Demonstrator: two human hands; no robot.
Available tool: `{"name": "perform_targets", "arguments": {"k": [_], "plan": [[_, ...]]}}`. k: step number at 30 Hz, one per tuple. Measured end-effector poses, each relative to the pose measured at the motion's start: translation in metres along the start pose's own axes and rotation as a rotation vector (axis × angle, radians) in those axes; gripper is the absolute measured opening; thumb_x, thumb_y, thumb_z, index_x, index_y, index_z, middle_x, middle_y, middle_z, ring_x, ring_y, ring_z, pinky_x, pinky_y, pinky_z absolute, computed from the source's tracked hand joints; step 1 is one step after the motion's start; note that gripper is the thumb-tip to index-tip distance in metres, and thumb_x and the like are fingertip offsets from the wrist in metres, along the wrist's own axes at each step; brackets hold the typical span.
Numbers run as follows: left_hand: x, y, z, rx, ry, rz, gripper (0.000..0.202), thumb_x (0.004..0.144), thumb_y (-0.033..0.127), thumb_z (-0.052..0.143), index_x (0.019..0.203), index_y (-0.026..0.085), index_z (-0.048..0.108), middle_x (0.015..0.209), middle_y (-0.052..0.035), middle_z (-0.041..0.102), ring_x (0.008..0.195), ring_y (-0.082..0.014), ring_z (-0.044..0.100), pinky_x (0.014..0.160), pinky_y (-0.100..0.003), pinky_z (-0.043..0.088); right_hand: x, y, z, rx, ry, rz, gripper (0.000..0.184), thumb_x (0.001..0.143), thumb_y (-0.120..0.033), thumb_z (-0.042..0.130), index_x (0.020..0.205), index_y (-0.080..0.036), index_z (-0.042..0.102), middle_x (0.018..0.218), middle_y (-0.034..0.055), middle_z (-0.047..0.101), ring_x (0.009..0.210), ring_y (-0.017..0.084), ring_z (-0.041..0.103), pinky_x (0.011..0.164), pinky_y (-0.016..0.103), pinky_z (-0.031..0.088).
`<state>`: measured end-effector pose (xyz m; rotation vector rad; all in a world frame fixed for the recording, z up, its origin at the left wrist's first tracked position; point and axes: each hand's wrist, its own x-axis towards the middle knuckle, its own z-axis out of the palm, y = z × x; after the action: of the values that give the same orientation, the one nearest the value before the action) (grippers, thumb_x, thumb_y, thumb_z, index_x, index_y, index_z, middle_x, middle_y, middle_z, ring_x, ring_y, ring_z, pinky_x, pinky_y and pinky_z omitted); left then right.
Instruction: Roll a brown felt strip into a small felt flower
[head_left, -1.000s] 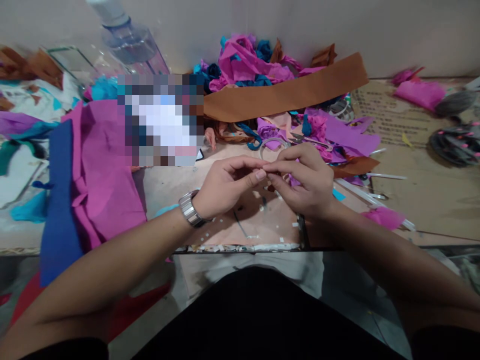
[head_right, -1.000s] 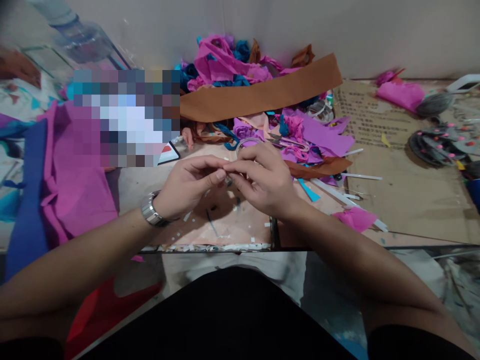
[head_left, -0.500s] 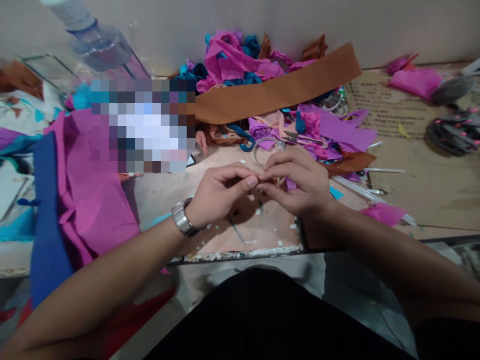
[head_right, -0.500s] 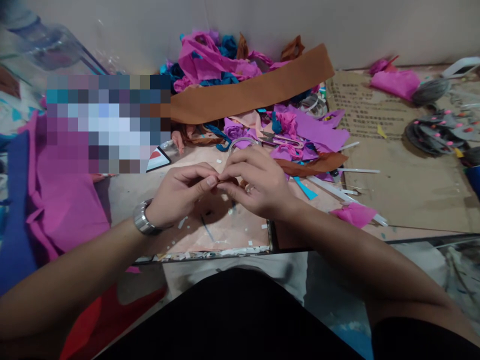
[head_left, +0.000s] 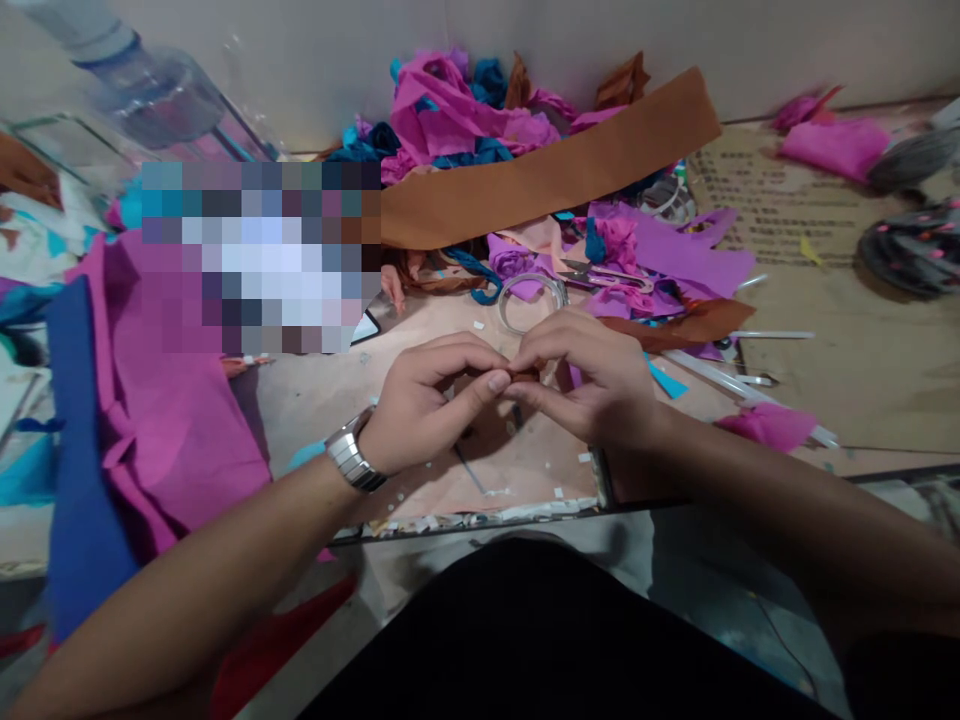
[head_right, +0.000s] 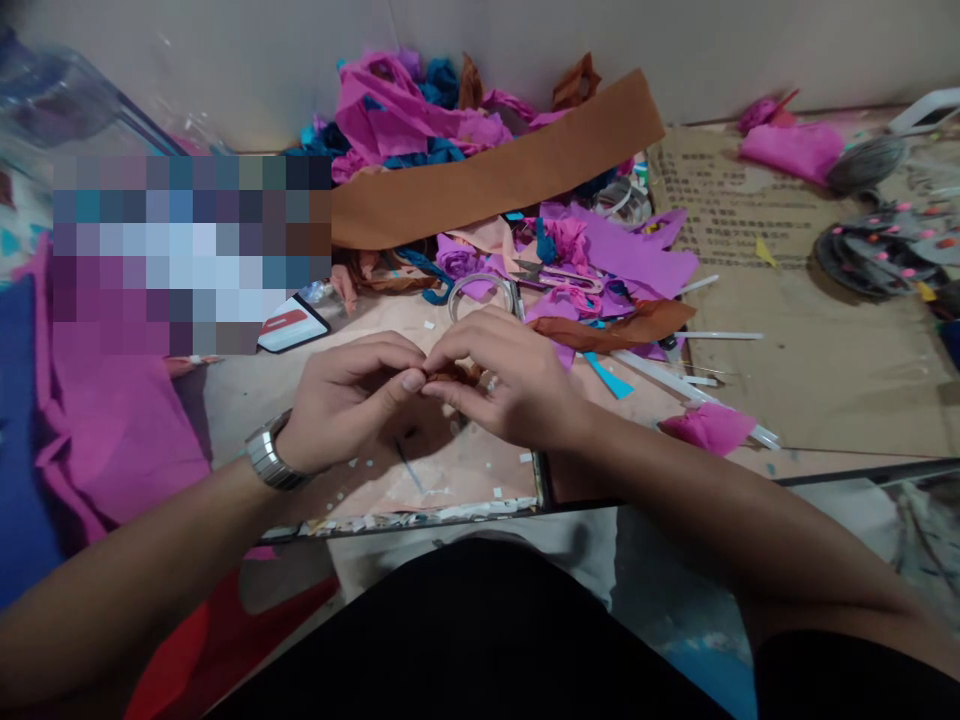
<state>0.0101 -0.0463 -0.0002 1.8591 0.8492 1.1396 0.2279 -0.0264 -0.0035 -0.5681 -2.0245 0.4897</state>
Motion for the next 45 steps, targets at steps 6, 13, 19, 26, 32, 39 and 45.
{"name": "perform_targets", "arguments": {"k": [6, 13, 19, 26, 32, 39, 45], "plan": [[-0.002, 0.001, 0.003, -0.068, 0.017, -0.111, 0.014, 0.093, 0.030, 0.077, 0.095, 0.017, 0.079, 0.090, -0.0074, 0.078, 0.080, -0.0147, 0.071, 0.074, -0.026, 0.056, 0.000, 0.000, 0.000, -0.035, 0.013, -0.036, 0.012, 0.092, -0.022, 0.079, 0.098, -0.021, 0.069, 0.086, 0.0028, 0.075, 0.080, 0.017, 0.068, 0.081, 0.033, 0.056], [-0.004, 0.001, 0.007, -0.116, 0.069, -0.167, 0.017, 0.098, 0.032, 0.072, 0.096, 0.016, 0.079, 0.086, -0.0060, 0.078, 0.077, -0.0137, 0.071, 0.073, -0.025, 0.057, 0.000, -0.001, -0.002, -0.099, -0.007, -0.010, 0.012, 0.092, -0.020, 0.076, 0.102, -0.022, 0.069, 0.090, 0.0035, 0.077, 0.083, 0.019, 0.071, 0.083, 0.036, 0.057], [-0.005, -0.002, 0.005, 0.018, 0.131, -0.102, 0.015, 0.098, 0.030, 0.073, 0.103, 0.019, 0.081, 0.091, -0.0065, 0.080, 0.081, -0.0152, 0.073, 0.076, -0.028, 0.057, -0.001, 0.001, -0.001, -0.142, 0.017, 0.010, 0.009, 0.093, -0.019, 0.075, 0.100, -0.021, 0.071, 0.090, 0.0044, 0.078, 0.085, 0.020, 0.073, 0.083, 0.037, 0.056], [-0.006, 0.000, 0.005, 0.119, 0.136, -0.027, 0.016, 0.099, 0.028, 0.070, 0.109, 0.022, 0.082, 0.098, -0.0062, 0.081, 0.085, -0.0160, 0.073, 0.080, -0.031, 0.059, 0.000, -0.006, -0.001, -0.054, 0.006, 0.120, 0.005, 0.094, -0.022, 0.075, 0.093, -0.020, 0.071, 0.083, 0.0030, 0.075, 0.078, 0.016, 0.068, 0.078, 0.031, 0.055], [-0.007, -0.001, 0.006, 0.113, 0.146, 0.012, 0.017, 0.098, 0.024, 0.072, 0.111, 0.022, 0.082, 0.101, -0.0069, 0.080, 0.086, -0.0154, 0.074, 0.080, -0.030, 0.060, -0.002, -0.010, -0.002, -0.025, -0.047, 0.181, 0.005, 0.096, -0.022, 0.073, 0.095, -0.018, 0.069, 0.084, 0.0025, 0.071, 0.074, 0.013, 0.063, 0.072, 0.027, 0.051], [-0.003, 0.000, 0.006, -0.079, 0.154, -0.064, 0.017, 0.097, 0.029, 0.074, 0.109, 0.022, 0.083, 0.102, -0.0082, 0.082, 0.089, -0.0172, 0.076, 0.083, -0.031, 0.062, -0.003, -0.007, 0.000, -0.046, 0.012, 0.107, 0.010, 0.094, -0.023, 0.078, 0.101, -0.020, 0.073, 0.086, 0.0033, 0.075, 0.075, 0.015, 0.068, 0.074, 0.030, 0.055], [-0.005, -0.003, 0.009, -0.260, 0.170, -0.146, 0.019, 0.094, 0.025, 0.078, 0.112, 0.024, 0.082, 0.098, -0.0052, 0.081, 0.078, -0.0125, 0.075, 0.074, -0.024, 0.063, -0.002, -0.004, 0.001, -0.059, 0.053, 0.015, 0.011, 0.092, -0.019, 0.078, 0.102, -0.022, 0.075, 0.092, 0.0032, 0.080, 0.083, 0.017, 0.074, 0.082, 0.034, 0.058]]}}
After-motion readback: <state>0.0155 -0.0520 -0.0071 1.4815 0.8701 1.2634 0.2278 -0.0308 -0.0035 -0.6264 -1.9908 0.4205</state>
